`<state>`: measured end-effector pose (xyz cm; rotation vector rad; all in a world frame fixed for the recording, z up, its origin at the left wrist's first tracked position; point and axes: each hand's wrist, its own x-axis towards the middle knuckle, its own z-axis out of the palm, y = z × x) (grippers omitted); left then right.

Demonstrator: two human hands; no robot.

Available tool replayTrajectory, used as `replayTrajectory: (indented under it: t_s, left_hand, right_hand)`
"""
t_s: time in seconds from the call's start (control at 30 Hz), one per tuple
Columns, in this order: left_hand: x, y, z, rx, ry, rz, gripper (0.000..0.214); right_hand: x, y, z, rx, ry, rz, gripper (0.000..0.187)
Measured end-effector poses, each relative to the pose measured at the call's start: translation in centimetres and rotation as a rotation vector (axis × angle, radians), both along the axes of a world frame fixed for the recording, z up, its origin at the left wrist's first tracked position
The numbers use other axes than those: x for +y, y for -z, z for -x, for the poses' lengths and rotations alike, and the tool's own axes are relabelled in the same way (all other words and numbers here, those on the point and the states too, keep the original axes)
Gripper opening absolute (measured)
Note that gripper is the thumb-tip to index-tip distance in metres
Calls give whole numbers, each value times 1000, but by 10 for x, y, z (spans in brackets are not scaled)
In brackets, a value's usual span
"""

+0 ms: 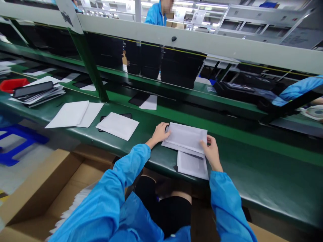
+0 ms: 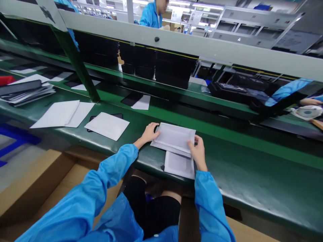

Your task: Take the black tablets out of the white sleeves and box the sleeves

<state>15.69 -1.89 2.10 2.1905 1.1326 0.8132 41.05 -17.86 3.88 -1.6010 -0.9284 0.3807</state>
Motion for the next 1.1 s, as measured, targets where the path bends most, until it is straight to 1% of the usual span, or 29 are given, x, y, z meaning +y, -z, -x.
replayTrajectory:
  t_s: [0.07,0.13,0.23,0.33,0.4,0.47,0.57,0.67,0.73,0.8,0.87,0.93,1.0,1.03,1.1]
  left_hand:
    - [2,4,2,53,43,-23,54]
    - [2,6,3,65,103,-7,59]
    - [-1,10,1,-36,188,125,71]
    - [-8,16,-9,-324,251,350,87]
    - [-14,21,-19,-546,269,510,94]
    - [-20,24,-26,-693,260,623,101]
    - [-23,24,-32,-760,231,678,109]
    - [-22,22,-32,-782,244,702,113]
    - [-20,22,-31,-785,274,747,113]
    - [-19,23,-30,-764,314,787,108]
    - [-18,26,-29,-734,362,780,100]
    - [-18,28,-30,-711,406,735,90]
    - [-18,29,-33,-688,417,664,78]
    - [-19,28,-36,-670,403,617,72]
    - [-21,25,-44,-588,374,488,60]
  right_hand:
    - [2,14,-7,-25,53,47,58]
    - [0,26,-9,-10,91,72,60]
    - [-2,35,-5,-29,106,133,63]
    - [-1,34,0,-69,137,177,69]
    - [0,31,4,-55,153,156,76]
    - [0,28,6,-28,164,127,83]
    - [-1,24,5,6,191,76,88]
    - [-7,17,-1,85,185,43,84]
    - [-17,14,-3,135,175,21,79]
    - [-34,13,3,171,217,-15,72]
    - [-57,16,20,193,316,-58,62]
    - [-84,23,46,194,406,-111,57]
    - [-110,31,77,220,385,-123,62]
    - [-122,34,92,250,346,-86,63]
    - [-140,40,117,335,212,33,57]
